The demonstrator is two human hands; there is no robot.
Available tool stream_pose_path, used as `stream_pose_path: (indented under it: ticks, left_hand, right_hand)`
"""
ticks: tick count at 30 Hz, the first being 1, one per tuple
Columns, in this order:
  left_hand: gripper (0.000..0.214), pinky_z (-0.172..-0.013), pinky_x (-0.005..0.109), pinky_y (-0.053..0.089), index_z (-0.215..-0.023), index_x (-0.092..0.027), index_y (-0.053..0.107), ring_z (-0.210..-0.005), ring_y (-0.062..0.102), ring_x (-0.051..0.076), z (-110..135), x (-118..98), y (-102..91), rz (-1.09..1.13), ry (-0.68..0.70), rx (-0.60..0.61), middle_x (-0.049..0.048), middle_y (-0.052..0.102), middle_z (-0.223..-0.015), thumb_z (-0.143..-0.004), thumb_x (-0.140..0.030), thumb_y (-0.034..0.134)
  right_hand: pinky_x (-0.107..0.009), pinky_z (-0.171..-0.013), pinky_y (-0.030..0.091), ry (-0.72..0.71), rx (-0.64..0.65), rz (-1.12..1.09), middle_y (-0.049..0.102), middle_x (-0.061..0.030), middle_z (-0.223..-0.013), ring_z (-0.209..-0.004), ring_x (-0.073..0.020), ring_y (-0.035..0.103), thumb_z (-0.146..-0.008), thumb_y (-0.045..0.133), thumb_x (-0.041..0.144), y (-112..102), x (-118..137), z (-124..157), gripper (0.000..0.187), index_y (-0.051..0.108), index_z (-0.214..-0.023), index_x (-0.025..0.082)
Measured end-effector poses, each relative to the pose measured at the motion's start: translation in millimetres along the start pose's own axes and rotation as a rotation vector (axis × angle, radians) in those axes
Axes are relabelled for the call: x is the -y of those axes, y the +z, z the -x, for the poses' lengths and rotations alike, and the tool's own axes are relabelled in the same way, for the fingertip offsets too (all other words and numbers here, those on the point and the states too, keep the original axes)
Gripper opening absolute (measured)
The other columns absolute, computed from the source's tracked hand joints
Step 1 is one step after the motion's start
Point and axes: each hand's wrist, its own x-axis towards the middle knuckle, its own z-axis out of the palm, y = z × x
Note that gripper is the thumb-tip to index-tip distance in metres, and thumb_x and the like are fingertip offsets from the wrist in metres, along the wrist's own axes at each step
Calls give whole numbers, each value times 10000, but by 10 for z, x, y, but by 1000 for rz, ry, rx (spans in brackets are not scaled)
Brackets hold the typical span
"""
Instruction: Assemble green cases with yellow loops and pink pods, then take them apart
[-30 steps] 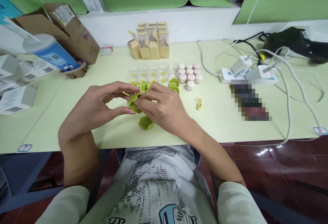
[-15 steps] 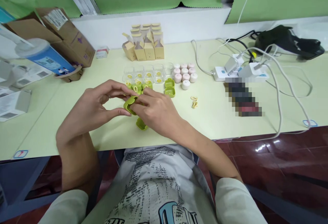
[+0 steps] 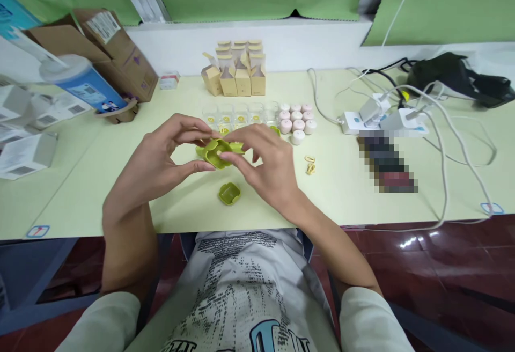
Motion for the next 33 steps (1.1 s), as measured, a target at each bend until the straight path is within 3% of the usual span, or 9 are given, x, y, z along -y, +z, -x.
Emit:
stream_pose_path:
  ticks: [3, 5, 7, 11, 14, 20, 22, 25, 33]
  left_hand:
    - [521, -1139, 430, 670, -1353, -276, 621, -1314, 810, 294, 10, -51, -21, -2, 39, 16, 71, 791, -1343, -986, -522, 898]
    - [513, -1158, 435, 654, -1363, -281, 640, -1339, 797, 299, 16, -77, -36, -4, 88, 32, 72, 786, -1356, -988, -519, 897]
    - [503, -1150, 421, 650, -1364, -277, 662, -1334, 791, 293, 16, -92, -44, 1, 146, 40, 78, 790, -1358, -984, -497, 907]
    - [477, -1122, 408, 653, -1364, -276, 685, -1301, 785, 281, 3, -97, -26, 40, 210, 64, 82, 812, -1325, -981, -439, 918]
    - [462, -1126, 429, 655, -1354, -282, 703, -1293, 788, 289, -5, -88, 10, 66, 194, 61, 80, 816, -1310, -981, -455, 915]
    - [406, -1030, 377, 707, -1344, -299, 698, -1289, 794, 258, -11, -119, 147, 339, 120, -93, 72, 777, -1376, -1036, -518, 845]
    - [334, -922, 338, 719, -1274, -286, 706, -1186, 806, 227, -21, -149, 210, 385, 69, -158, 62, 782, -1292, -1068, -532, 798]
    - [370, -797, 298, 697, -1169, -262, 696, -1001, 792, 191, -38, -188, 297, 393, -23, -142, 42, 757, -1089, -1066, -609, 770]
    - [439, -691, 265, 593, -965, -243, 598, -743, 662, 139, -49, -258, 356, 408, -100, -89, -12, 641, -835, -1095, -651, 699]
  right_hand:
    - [-357, -760, 644, 218, 155, -202, 866, -80, -1150, -916, -218, 777, -925, 937, 603, -60, -18, -51, 447, 848, -1156, 231]
    - [-353, -792, 666, 346, 331, -424, 868, -74, -1089, -910, -215, 797, -906, 947, 617, -86, -46, -72, 473, 843, -1116, 206]
    - [-344, -804, 667, 435, 413, -587, 863, -67, -1039, -890, -205, 800, -901, 964, 573, -108, -57, -80, 441, 832, -1081, 193]
    - [-318, -770, 622, 451, 390, -585, 811, -31, -952, -834, -178, 745, -847, 1021, 448, -112, -16, -75, 375, 787, -995, 196]
    - [-300, -736, 581, 410, 331, -497, 744, -2, -878, -800, -158, 688, -885, 983, 388, -60, 9, -71, 305, 742, -930, 205]
    - [-297, -695, 592, 398, 176, -681, 756, -7, -987, -828, -167, 711, -887, 973, 518, 0, 33, -68, 401, 739, -1074, 252]
    - [-299, -654, 592, 390, 124, -715, 734, 6, -962, -762, -157, 687, -890, 972, 543, -9, 57, -69, 413, 718, -1066, 270]
    - [-306, -616, 586, 356, 99, -693, 705, 8, -943, -720, -155, 659, -887, 964, 592, -9, 92, -71, 436, 695, -1031, 281]
    - [-305, -612, 581, 370, 136, -641, 674, 12, -876, -721, -162, 648, -879, 967, 595, 30, 63, -37, 438, 687, -975, 273]
